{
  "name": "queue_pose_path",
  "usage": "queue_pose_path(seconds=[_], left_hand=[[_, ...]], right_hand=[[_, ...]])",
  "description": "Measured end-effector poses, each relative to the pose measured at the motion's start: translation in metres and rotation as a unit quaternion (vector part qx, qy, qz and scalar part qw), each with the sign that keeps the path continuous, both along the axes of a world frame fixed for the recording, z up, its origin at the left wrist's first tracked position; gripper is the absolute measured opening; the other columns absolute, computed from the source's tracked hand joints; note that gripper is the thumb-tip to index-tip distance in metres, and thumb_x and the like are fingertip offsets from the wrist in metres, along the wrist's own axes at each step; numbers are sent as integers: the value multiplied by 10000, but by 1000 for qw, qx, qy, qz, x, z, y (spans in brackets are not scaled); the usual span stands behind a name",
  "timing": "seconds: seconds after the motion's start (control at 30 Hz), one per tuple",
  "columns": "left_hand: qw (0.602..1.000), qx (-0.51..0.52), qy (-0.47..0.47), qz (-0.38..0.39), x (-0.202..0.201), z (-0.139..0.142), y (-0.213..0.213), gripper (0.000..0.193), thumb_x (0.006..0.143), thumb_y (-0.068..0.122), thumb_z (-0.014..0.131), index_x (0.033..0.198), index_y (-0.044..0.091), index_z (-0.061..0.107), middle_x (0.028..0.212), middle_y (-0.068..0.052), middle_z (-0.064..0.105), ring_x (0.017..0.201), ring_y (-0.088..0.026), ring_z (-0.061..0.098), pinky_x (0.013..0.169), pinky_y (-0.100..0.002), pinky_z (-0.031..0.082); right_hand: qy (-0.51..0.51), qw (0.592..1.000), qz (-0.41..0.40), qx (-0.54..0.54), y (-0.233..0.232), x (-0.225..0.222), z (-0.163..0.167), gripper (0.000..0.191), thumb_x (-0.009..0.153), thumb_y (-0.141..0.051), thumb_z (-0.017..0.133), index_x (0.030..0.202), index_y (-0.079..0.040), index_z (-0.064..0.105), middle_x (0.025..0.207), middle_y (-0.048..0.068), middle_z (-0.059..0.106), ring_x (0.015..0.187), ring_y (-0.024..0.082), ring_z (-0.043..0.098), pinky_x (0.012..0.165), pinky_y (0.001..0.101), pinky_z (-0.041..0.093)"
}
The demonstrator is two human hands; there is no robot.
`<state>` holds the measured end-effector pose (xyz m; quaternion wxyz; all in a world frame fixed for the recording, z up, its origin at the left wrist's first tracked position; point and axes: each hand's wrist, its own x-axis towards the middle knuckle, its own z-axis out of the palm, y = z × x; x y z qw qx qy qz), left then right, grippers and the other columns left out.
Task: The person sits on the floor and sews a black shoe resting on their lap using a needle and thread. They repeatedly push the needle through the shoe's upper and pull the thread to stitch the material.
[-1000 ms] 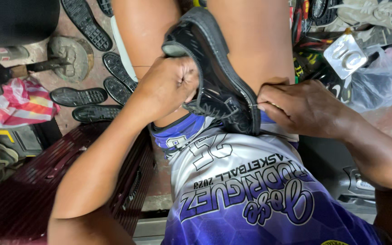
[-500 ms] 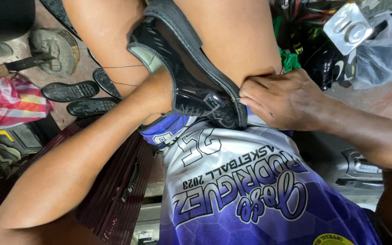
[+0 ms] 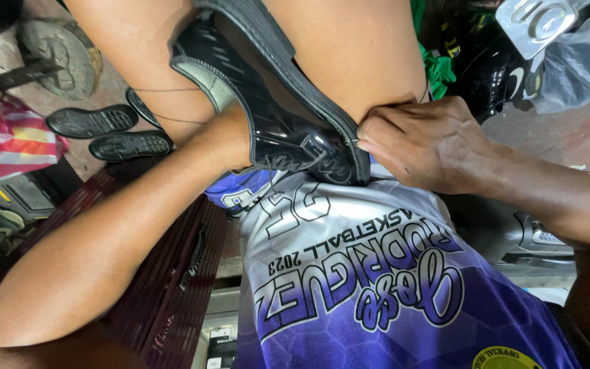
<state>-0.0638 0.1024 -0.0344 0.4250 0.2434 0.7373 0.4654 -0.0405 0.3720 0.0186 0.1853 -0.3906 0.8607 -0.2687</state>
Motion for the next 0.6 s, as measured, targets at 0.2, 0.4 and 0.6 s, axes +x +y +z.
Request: queue_pose_path(seconds=[0.2, 0.4, 0.6], left_hand=[[1000, 5, 22, -14, 3, -9, -2, 290, 863, 215, 755, 1125, 92, 747, 1054, -69, 776, 918, -202, 720, 809, -356, 561], [999, 21, 40, -25, 6, -17, -5, 285, 876, 222, 747, 1134, 100, 747, 1060, -69, 771, 928, -210, 719, 813, -362, 555], [996, 57, -63, 11, -10, -17, 8, 272, 843, 206, 744, 1092, 97, 755, 1015, -49, 783, 888, -181, 736, 771, -328, 579]], right_hand=[[3, 999, 27, 38, -7, -4, 10, 133, 934, -179, 668, 956, -60, 613, 911, 75, 674, 821, 242, 703, 626, 376, 548], [84, 986, 71, 124, -20, -4, 33, 148, 874, -148, 659, 979, -51, 621, 880, 63, 640, 858, 204, 646, 709, 319, 555], [101, 980, 106, 137, -18, -14, 29, 121, 885, -162, 657, 966, -79, 620, 889, 43, 636, 918, 188, 659, 723, 308, 563]])
